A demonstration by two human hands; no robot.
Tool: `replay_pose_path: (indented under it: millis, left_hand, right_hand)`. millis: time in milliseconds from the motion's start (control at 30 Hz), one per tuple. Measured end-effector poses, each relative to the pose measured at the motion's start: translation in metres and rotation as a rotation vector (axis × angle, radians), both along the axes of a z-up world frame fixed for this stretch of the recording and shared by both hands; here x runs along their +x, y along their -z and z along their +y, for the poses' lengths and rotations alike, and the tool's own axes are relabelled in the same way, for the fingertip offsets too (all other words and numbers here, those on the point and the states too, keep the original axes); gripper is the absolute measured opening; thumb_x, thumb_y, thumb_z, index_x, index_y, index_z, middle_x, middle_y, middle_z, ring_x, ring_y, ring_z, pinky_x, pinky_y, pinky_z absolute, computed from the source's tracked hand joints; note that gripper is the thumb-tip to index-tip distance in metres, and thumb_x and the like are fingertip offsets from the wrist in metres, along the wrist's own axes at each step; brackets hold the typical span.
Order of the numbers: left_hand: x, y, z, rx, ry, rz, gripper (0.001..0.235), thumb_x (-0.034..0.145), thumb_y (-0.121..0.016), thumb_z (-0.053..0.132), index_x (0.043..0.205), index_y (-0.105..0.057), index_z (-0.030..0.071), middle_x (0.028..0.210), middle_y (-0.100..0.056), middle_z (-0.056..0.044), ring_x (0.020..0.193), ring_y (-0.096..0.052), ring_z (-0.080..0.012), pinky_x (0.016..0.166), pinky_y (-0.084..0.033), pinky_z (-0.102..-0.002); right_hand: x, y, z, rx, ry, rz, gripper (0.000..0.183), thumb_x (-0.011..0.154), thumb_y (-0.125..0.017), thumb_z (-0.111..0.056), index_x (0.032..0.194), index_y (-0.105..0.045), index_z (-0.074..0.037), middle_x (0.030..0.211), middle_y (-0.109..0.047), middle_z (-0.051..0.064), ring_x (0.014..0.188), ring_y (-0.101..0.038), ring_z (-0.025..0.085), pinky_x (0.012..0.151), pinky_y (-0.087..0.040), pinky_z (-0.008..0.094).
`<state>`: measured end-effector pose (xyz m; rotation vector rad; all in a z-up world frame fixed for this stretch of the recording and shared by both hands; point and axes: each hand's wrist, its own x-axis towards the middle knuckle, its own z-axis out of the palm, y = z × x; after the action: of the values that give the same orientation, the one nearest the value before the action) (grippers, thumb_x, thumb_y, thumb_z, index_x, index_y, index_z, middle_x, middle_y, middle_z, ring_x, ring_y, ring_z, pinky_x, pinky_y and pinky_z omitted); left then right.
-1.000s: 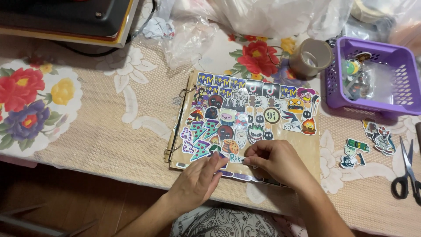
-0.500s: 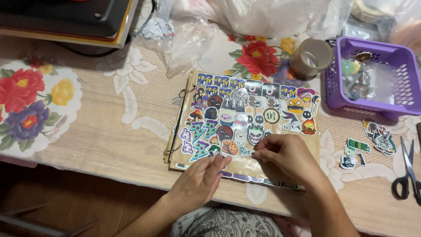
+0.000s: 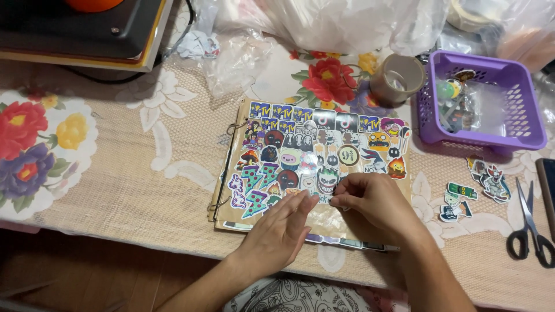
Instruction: Peeling various stickers from their backings and applying them to a notebook cover to create a collage, including some cutting with scissors.
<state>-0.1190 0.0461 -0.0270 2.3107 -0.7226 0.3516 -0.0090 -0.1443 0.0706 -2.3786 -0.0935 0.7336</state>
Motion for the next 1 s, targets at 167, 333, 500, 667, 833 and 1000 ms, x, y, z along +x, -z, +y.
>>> replay_pose_path:
  millis: [167,333,500,667,833,1000]
  left_hand:
    - [0.003,0.000,-0.003,-0.041,-0.035,-0.100,0.105,0.097,-0.066,0.005,0.157,0.020,0.011,0.144,-0.053,-0.031,0.135,-0.052,-0.0465,0.114,-0.042,-0.053]
    - [0.002,0.010,-0.004,0.022,-0.039,-0.055,0.102,0.100,-0.062,0.012,0.157,0.022,0.017,0.149,-0.051,-0.024,0.141,-0.046,-0.0452,0.117,-0.038,-0.053]
    - [0.002,0.013,-0.004,0.106,-0.051,-0.014,0.091,0.104,-0.057,0.020,0.159,0.015,0.016,0.145,-0.052,-0.031,0.146,-0.040,-0.0420,0.119,-0.032,-0.051]
    - [0.002,0.013,-0.004,0.102,-0.052,-0.040,0.093,0.102,-0.060,0.018,0.159,0.014,0.014,0.144,-0.054,-0.029,0.144,-0.042,-0.0426,0.119,-0.033,-0.052]
    - [0.003,0.012,-0.004,0.103,-0.042,-0.019,0.091,0.103,-0.058,0.019,0.159,0.013,0.014,0.145,-0.054,-0.028,0.145,-0.041,-0.0422,0.119,-0.032,-0.051]
    - [0.001,0.012,-0.005,0.100,-0.077,-0.051,0.086,0.100,-0.063,0.018,0.159,-0.001,0.009,0.143,-0.056,-0.027,0.143,-0.044,-0.0413,0.120,-0.033,-0.050]
  right_hand:
    - [0.002,0.005,-0.002,0.012,-0.009,-0.017,0.015,0.079,-0.085,-0.022,0.073,-0.076,-0.013,0.065,-0.072,-0.002,0.069,-0.061,0.009,0.071,-0.042,0.026]
    - [0.002,0.011,-0.002,0.014,-0.016,-0.035,0.012,0.078,-0.085,-0.022,0.074,-0.077,-0.015,0.064,-0.070,-0.002,0.066,-0.059,0.009,0.068,-0.042,0.026]
    - [-0.003,0.016,-0.008,-0.128,0.008,-0.164,0.026,0.069,-0.090,-0.037,0.082,-0.076,-0.020,0.071,-0.078,-0.003,0.070,-0.068,0.010,0.068,-0.044,0.028]
    - [-0.024,0.049,-0.050,-0.212,0.023,-0.585,0.022,0.077,-0.080,-0.040,0.092,-0.075,-0.024,0.087,-0.076,-0.005,0.083,-0.070,0.018,0.070,-0.048,0.034]
    - [-0.063,0.061,-0.046,-0.055,-0.281,-1.105,0.023,0.089,-0.072,-0.029,0.105,-0.070,-0.013,0.095,-0.070,0.007,0.081,-0.065,0.023,0.052,-0.048,0.035]
    - [-0.059,0.078,-0.044,-0.218,-0.497,-1.082,0.065,0.097,-0.046,-0.056,0.143,-0.052,-0.011,0.100,-0.059,0.009,0.087,-0.057,0.031,0.074,-0.048,0.042]
